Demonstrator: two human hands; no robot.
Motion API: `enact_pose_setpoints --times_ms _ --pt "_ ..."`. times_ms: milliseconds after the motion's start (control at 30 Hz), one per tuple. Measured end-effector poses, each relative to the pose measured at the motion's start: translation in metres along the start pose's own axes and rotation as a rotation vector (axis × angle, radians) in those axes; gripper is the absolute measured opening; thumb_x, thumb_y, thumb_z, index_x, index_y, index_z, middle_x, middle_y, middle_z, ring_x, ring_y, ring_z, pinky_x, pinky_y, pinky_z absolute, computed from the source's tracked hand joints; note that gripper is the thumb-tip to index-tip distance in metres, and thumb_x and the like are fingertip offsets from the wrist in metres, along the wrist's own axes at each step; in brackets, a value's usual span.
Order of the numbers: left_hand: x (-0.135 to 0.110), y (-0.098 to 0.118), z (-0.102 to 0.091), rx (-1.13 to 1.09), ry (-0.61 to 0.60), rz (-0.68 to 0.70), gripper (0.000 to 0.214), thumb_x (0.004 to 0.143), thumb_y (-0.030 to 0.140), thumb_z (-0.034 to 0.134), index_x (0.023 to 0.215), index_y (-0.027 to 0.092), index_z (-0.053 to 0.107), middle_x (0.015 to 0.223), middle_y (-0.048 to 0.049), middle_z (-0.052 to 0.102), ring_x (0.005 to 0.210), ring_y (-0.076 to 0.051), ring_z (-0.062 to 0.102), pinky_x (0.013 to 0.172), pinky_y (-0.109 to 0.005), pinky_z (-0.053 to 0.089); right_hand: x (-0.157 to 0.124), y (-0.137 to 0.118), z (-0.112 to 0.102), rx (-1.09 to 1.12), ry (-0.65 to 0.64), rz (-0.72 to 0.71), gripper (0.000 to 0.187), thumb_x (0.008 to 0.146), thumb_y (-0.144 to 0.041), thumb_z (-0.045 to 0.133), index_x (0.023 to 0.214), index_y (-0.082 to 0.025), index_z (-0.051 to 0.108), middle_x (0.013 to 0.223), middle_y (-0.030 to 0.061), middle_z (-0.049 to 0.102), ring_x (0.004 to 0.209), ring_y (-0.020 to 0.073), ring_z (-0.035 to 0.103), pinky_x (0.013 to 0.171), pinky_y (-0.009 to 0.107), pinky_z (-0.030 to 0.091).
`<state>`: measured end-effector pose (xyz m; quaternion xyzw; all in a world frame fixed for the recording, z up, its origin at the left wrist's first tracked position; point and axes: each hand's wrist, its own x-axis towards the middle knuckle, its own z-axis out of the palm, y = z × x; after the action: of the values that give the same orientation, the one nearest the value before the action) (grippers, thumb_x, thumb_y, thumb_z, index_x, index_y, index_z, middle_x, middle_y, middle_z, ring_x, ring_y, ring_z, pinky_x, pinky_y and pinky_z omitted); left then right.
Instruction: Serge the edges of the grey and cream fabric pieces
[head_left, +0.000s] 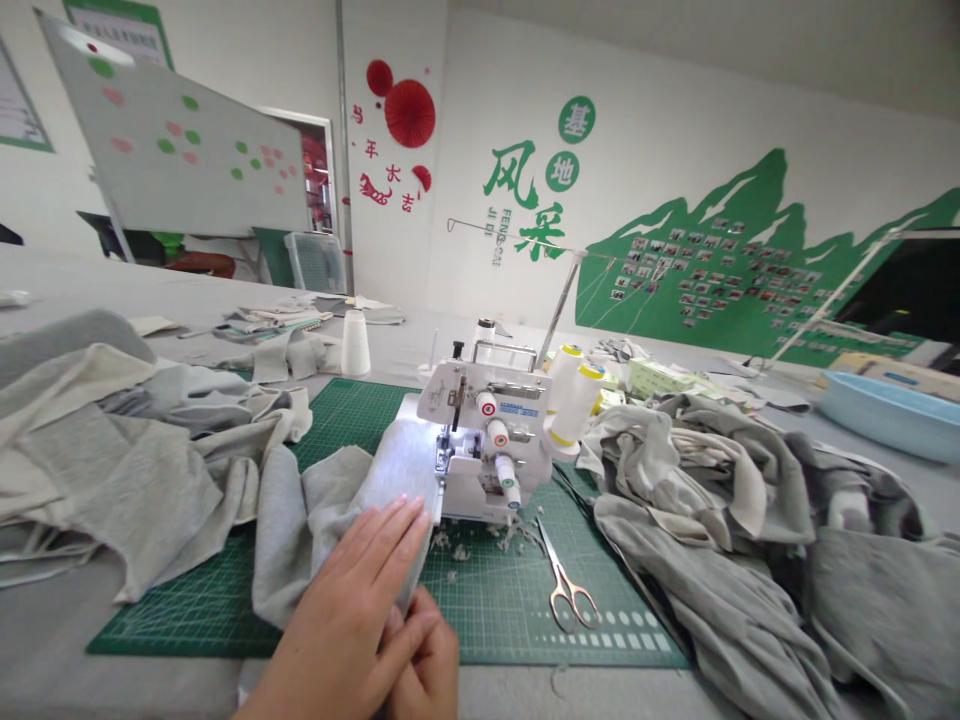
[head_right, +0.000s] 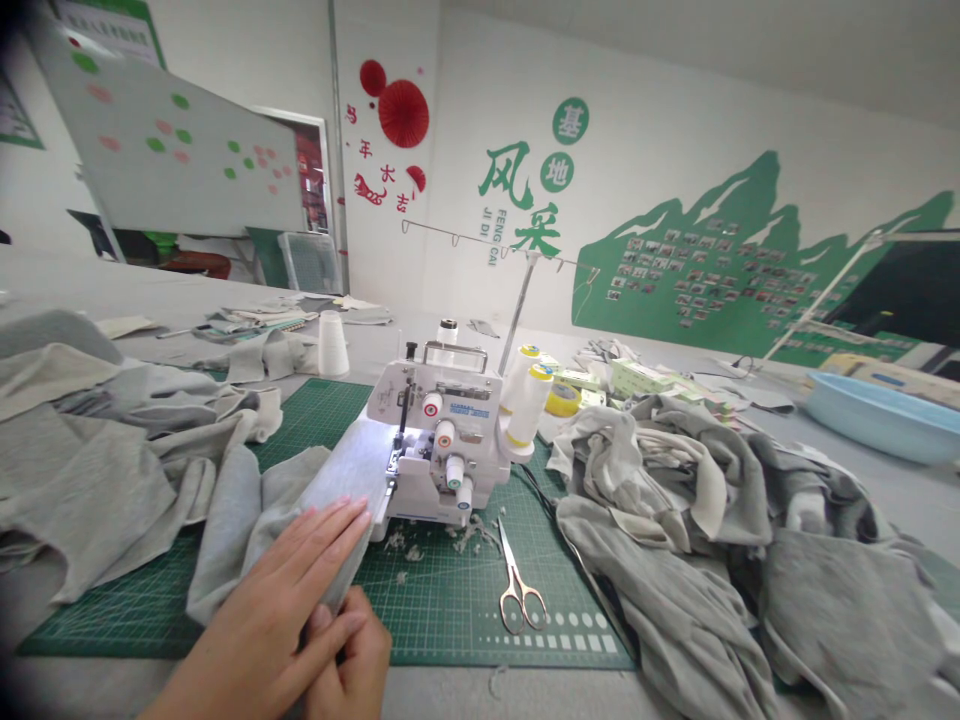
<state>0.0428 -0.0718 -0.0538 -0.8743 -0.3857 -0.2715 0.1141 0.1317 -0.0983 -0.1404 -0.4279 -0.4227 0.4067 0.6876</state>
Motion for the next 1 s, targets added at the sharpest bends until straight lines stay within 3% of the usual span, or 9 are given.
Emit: enact_pose_setpoints --times_ms 300,467,700,833,1000 --pt "0.006 -0.001 0.0 -0.013 -0.002 -0.011 0.07 0.087 0.029 0.06 0.151 0.019 0.035 0.154 -0.01 0.044 0.138 -0.031 0.046 0.112 -0.049 0.041 -0.001 0.003 0.0 -0.01 0.006 -0.015 0.037 0.092 -0.05 0.056 0.074 -0.018 0.063 0.062 -0.0016 0.056 0.059 0.0147 0.048 0.056 0.024 0.042" --pt "0.012 -0.003 0.001 -0.008 -0.003 -0.008 0.069 0.087 0.033 0.062 0.149 0.018 0.038 0.153 -0.0106 0.046 0.137 -0.032 0.047 0.112 -0.05 0.041 -0.002 0.004 -0.001 -0.065 0.071 -0.024 0.038 0.089 -0.052 0.06 0.071 -0.018 0.065 0.064 0.001 0.061 0.061 0.0166 0.054 0.058 0.025 0.046" --pt "0.012 -0.006 0.0 0.07 0.007 0.011 0.068 0.087 0.035 0.063 0.148 0.017 0.04 0.152 -0.0091 0.047 0.136 -0.03 0.048 0.11 -0.048 0.045 -0.004 0.012 -0.005 -0.092 0.068 -0.024 0.041 0.089 -0.052 0.059 0.066 -0.018 0.062 0.06 -0.0007 0.058 0.059 0.0152 0.049 0.056 0.025 0.043" --pt "0.002 0.0 -0.004 0.117 0.013 0.047 0.071 0.085 0.034 0.062 0.149 0.014 0.039 0.155 -0.0097 0.043 0.137 -0.029 0.047 0.106 -0.043 0.049 -0.003 0.011 -0.005 -0.075 -0.023 -0.011 0.039 0.091 -0.05 0.056 0.067 -0.019 0.057 0.059 -0.0031 0.052 0.058 0.0139 0.045 0.054 0.024 0.037" --pt "-0.005 0.006 -0.005 0.12 0.018 0.08 0.073 0.085 0.034 0.062 0.15 0.011 0.038 0.157 -0.011 0.039 0.139 -0.03 0.044 0.108 -0.043 0.048 -0.001 0.007 -0.006 -0.109 -0.097 0.031 0.037 0.093 -0.048 0.052 0.073 -0.018 0.059 0.065 -0.0015 0.056 0.062 0.0147 0.046 0.058 0.024 0.038"
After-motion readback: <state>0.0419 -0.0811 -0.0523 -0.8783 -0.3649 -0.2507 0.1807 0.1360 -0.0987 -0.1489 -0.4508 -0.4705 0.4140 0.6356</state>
